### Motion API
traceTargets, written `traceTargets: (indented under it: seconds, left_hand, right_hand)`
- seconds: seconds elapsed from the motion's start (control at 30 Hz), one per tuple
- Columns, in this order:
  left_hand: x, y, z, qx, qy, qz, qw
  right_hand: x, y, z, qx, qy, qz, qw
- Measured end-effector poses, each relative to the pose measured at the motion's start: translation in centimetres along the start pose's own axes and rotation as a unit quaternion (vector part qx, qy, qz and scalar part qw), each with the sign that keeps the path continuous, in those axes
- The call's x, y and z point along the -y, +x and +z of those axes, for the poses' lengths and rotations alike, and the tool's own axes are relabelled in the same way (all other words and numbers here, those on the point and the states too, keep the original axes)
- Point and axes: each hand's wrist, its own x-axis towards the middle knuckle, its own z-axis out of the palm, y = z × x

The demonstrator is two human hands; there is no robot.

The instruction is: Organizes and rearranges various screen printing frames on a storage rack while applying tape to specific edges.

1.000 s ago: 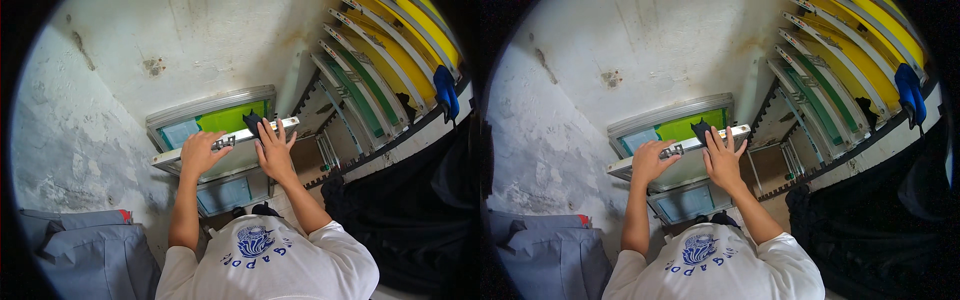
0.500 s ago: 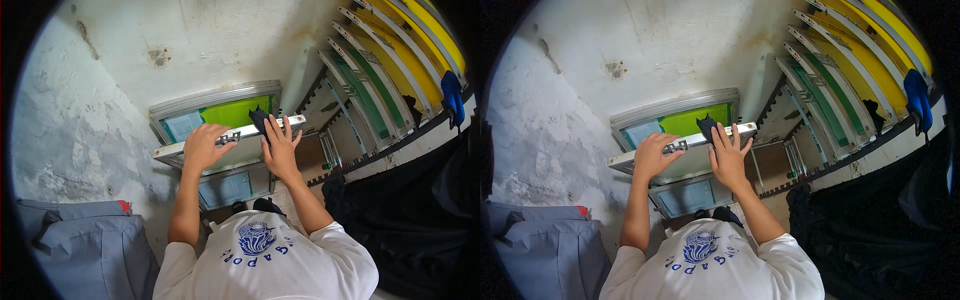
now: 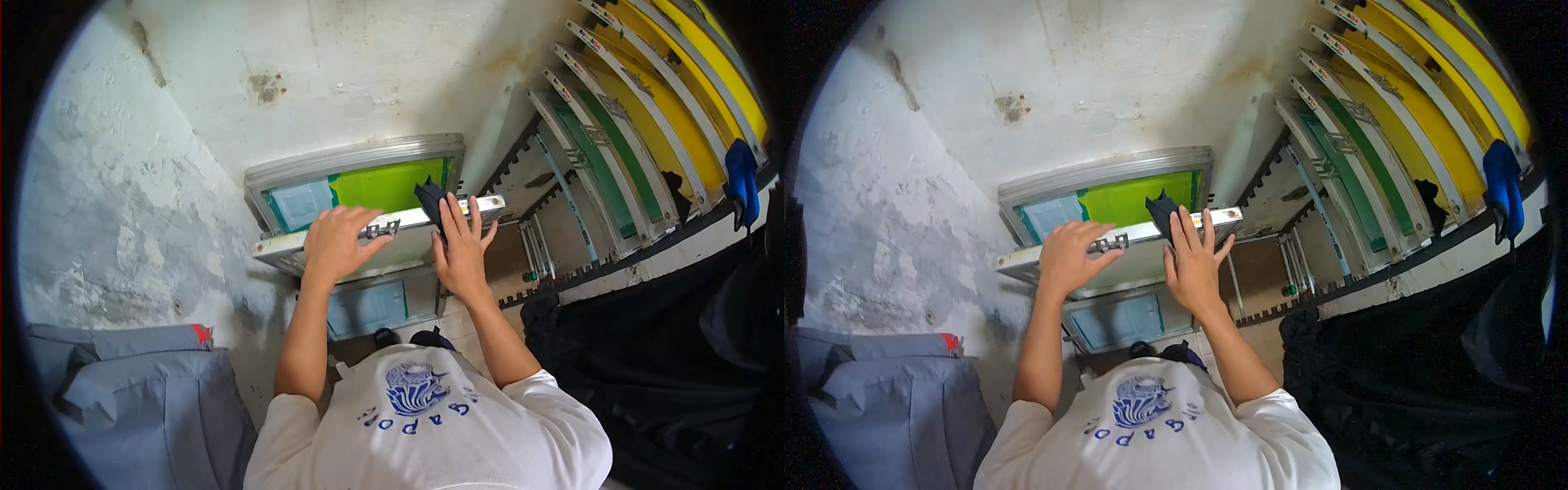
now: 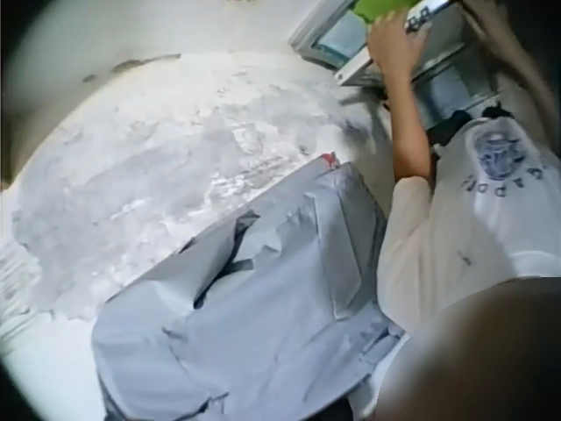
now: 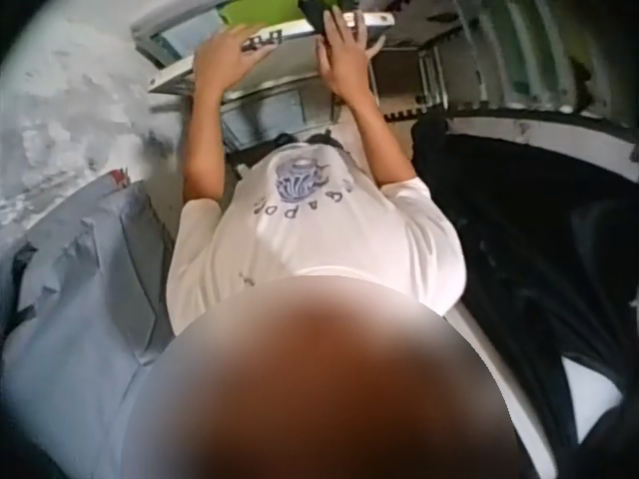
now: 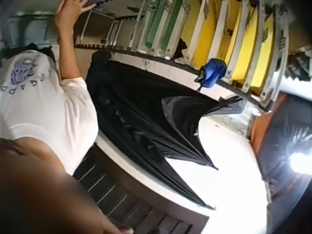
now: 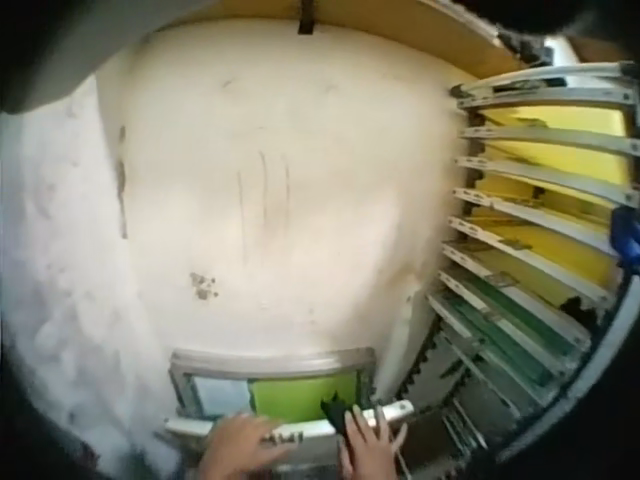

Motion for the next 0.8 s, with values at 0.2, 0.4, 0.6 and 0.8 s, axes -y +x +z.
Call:
traceTargets:
  seconds: [0.2, 0.4, 0.6, 0.8]
  left_hand:
    - [0.2, 0.1, 1.5, -0.002, -0.010, 0.032, 0.999]
    - [0.5, 1.3, 1.5, -0.016, -0.008, 0.022, 1.000]
    - [0.7, 1.8, 1.1, -0.036, -0.005, 0.030, 0.999]
    - [-0.4, 1.8, 1.5, -0.047, 0.009, 0.033, 0.998]
  right_hand:
    - [0.3, -1.0, -0.4, 0.039, -0.050, 0.018, 0.998]
    - [0.6, 1.2, -0.9, 0.074, -0.051, -0.065, 0.994]
    - [1.7, 3.7, -1.6, 0.055, -0.035, -0.116, 0.991]
    - [1.0, 5.1, -1.5, 0.049, -0.004, -0.133, 0.990]
